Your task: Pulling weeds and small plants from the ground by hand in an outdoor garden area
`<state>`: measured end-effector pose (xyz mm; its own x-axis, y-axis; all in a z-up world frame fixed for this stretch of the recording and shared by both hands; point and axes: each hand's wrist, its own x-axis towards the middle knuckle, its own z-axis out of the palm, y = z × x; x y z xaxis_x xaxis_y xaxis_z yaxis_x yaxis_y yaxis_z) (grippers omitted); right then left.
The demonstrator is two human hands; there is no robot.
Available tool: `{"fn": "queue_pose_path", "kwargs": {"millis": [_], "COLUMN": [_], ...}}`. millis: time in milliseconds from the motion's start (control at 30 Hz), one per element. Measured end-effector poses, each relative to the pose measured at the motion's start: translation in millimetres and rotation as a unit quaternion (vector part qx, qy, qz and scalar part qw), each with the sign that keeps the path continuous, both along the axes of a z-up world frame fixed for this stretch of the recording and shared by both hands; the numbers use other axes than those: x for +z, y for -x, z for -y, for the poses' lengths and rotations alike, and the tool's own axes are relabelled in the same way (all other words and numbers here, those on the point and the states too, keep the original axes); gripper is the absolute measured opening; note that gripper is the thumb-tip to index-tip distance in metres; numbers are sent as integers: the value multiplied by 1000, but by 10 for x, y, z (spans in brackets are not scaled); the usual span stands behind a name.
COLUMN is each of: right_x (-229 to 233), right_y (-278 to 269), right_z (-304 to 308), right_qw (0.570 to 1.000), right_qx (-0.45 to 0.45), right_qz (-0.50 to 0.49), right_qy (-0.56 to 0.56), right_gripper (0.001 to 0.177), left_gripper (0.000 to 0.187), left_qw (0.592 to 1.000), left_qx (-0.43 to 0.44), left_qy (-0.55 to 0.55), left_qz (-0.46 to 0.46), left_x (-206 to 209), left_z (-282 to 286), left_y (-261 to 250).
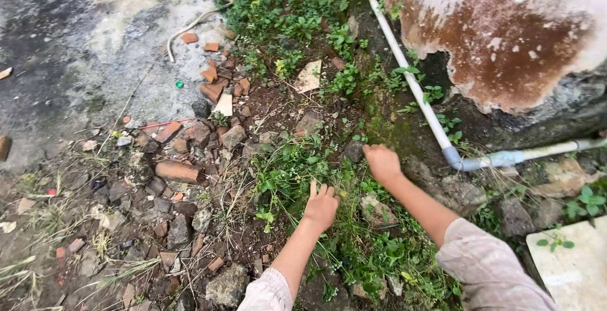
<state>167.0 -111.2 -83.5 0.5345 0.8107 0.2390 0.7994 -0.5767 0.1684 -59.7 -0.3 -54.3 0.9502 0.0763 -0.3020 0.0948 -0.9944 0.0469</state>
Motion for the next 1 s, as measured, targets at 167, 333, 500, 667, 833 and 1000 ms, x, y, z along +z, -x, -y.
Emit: {"fn": "queue_pose_path", "kwargs": {"millis": [167,333,500,667,833,1000], "right_x": [-77,-188,-127,-35,879,1438], "right_y": [780,1166,1428,1661,1878,1820], "right_z": [89,363,905,1631,2520,3701], "right_qw": [998,983,978,948,916,852], "right_qx": [-38,-179,-192,-286,-320,-450], "right_qz": [-44,-39,-53,-26,16,-52], "right_qy": [-2,-3,64,137,242,264], "right_gripper": [34,32,18,15,34,25], "left_gripper": [33,39,42,48,50,49], "left_qw": [999,993,975,965,953,938], "left_qx": [-31,-84,-105,-185,-259,-322], "left_qy": [-9,-41,-150,-162,-152,-127], "left_qz": [-18,-68,-123,-87,-34,22], "left_x": [92,300,315,473,998,1198], "left_z": [155,395,877,1614,2244,2517], "left_y": [-63,49,36,5,134,302]}}
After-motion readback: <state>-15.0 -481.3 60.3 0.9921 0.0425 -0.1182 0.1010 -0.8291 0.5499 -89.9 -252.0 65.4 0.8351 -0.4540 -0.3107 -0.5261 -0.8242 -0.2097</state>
